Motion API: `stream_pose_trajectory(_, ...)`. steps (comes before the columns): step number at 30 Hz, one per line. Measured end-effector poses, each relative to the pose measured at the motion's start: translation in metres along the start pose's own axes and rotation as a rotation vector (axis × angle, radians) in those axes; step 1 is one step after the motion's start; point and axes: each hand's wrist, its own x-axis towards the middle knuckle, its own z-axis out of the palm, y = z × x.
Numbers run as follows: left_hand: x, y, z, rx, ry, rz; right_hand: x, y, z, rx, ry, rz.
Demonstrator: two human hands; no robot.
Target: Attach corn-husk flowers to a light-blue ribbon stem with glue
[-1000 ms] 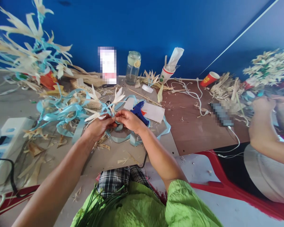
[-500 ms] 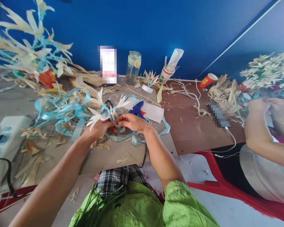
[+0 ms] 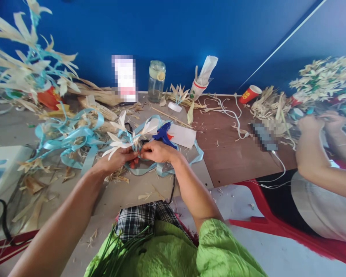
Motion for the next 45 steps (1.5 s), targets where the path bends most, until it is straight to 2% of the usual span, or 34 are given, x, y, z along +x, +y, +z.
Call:
stream_pose_trajectory(5,-0.001,0.002,-0.004,0.084,0.040,0.032,0.000,0.004,-0.001,0.210,-0.074,-0.040)
stream_pose_trajectory(11,-0.004,0.003,-0.002,0.043,0.044,0.046,0.007,-0.002,0.012,0.123,0.054,0.002)
stream_pose_trajectory(14,-0.005,0.003,-0.001,-0.053,0.056,0.040,0.009,-0.007,0.016,0.109,0.122,0.042)
stream_pose_trajectory(17,-0.005,0.003,0.000,-0.250,0.098,0.032,0.010,-0.006,0.018,0.156,0.227,0.073)
stream_pose_trajectory(20,-0.006,0.006,0.000,-0.463,0.055,0.024,0.011,-0.003,0.017,0.250,0.314,0.047)
stream_pose_trajectory(23,-0.006,0.009,-0.001,-0.543,0.039,0.035,0.010,-0.004,0.016,0.259,0.364,-0.004)
stream_pose_trajectory(28,-0.002,0.007,0.001,-0.557,0.153,0.108,0.010,-0.007,0.019,0.363,0.290,-0.043)
stream_pose_trajectory(31,0.001,0.005,0.003,-0.614,0.133,0.105,0.011,-0.006,0.021,0.470,0.224,-0.075)
stream_pose_trajectory(36,0.000,0.009,0.005,-0.728,0.063,0.044,0.011,-0.006,0.023,0.586,0.208,-0.107)
stream_pose_trajectory(41,-0.002,0.009,0.004,-0.728,0.054,0.039,0.011,-0.010,0.024,0.555,0.156,-0.135)
stream_pose_trajectory(45,0.000,0.005,0.003,-0.738,0.082,0.030,0.012,-0.008,0.025,0.440,0.202,-0.093)
